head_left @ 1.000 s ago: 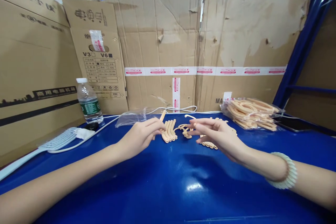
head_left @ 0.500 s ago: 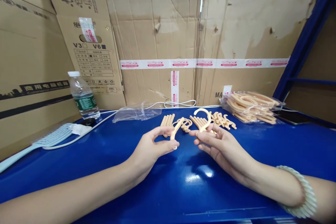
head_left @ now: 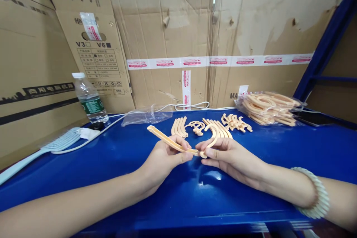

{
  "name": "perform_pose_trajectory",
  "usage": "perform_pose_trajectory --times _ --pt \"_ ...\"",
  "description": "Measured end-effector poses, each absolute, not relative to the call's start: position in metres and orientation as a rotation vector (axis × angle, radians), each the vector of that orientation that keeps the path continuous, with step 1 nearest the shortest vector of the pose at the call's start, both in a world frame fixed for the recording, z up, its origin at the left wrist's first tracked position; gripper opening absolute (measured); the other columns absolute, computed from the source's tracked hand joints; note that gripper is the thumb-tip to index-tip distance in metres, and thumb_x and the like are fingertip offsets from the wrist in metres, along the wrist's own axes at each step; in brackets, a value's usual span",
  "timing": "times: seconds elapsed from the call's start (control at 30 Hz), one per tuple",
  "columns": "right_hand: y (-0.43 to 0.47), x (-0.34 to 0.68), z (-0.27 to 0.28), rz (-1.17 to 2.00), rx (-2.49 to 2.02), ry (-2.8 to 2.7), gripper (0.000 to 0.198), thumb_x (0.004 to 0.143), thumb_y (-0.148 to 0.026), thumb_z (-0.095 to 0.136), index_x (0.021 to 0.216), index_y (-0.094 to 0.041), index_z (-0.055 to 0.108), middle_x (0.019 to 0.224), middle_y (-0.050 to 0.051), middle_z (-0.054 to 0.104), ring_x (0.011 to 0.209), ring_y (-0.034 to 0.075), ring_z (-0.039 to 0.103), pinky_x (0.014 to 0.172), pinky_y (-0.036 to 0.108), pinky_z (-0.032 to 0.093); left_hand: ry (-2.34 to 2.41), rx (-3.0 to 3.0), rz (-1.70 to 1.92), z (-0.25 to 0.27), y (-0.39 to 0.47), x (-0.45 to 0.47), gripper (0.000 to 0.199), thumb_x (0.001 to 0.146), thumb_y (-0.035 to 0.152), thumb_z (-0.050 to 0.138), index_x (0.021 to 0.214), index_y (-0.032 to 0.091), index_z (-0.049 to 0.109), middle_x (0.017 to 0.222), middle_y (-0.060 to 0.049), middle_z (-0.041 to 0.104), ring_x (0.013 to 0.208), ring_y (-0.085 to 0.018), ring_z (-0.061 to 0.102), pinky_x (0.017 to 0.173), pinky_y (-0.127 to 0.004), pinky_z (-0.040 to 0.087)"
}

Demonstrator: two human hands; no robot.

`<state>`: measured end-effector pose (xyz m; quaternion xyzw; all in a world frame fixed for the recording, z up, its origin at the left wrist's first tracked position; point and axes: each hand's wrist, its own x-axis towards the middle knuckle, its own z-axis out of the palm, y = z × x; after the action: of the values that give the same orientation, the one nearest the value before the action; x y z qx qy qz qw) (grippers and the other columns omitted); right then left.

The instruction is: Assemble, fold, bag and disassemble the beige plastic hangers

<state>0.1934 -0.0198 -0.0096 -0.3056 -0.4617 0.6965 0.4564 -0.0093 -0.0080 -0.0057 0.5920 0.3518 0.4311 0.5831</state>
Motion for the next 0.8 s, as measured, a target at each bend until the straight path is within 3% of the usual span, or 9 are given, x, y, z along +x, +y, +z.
perform_pose_trajectory --times 0.13,0.47,0.8 --pt "-0.018 0.194 -0.009 1.762 -0.745 -1.162 0.022 0.067 -0.025 0.088 0.078 -0.013 0.073 0.092 0.005 0.07 0.083 0.014 0.067 0.075 0.022 0.057 0.853 1.5 0.979 -0.006 -0.012 -0.008 0.02 0.073 0.022 0.075 0.075 0.017 0.056 0.079 0.001 0.062 0.084 -0.014 0.059 0.079 -0.026 0.042" --pt "-0.016 0.196 -0.005 1.851 -0.72 -1.303 0.022 0.076 -0.028 0.082 0.086 -0.012 0.07 0.085 0.006 0.07 0.082 0.015 0.069 0.082 0.027 0.056 0.729 1.583 0.992 -0.003 -0.023 -0.007 0.019 0.078 0.022 0.071 0.07 0.017 0.055 0.077 0.001 0.058 0.077 -0.014 0.062 0.073 -0.025 0.05" --pt "-0.02 0.192 -0.006 1.743 -0.8 -1.314 0.031 0.065 -0.03 0.089 0.076 -0.012 0.065 0.074 0.002 0.07 0.068 0.013 0.069 0.072 0.024 0.057 0.876 1.867 0.973 -0.005 -0.022 -0.009 0.019 0.076 0.027 0.072 0.068 0.017 0.06 0.075 -0.004 0.064 0.073 -0.019 0.065 0.068 -0.029 0.05"
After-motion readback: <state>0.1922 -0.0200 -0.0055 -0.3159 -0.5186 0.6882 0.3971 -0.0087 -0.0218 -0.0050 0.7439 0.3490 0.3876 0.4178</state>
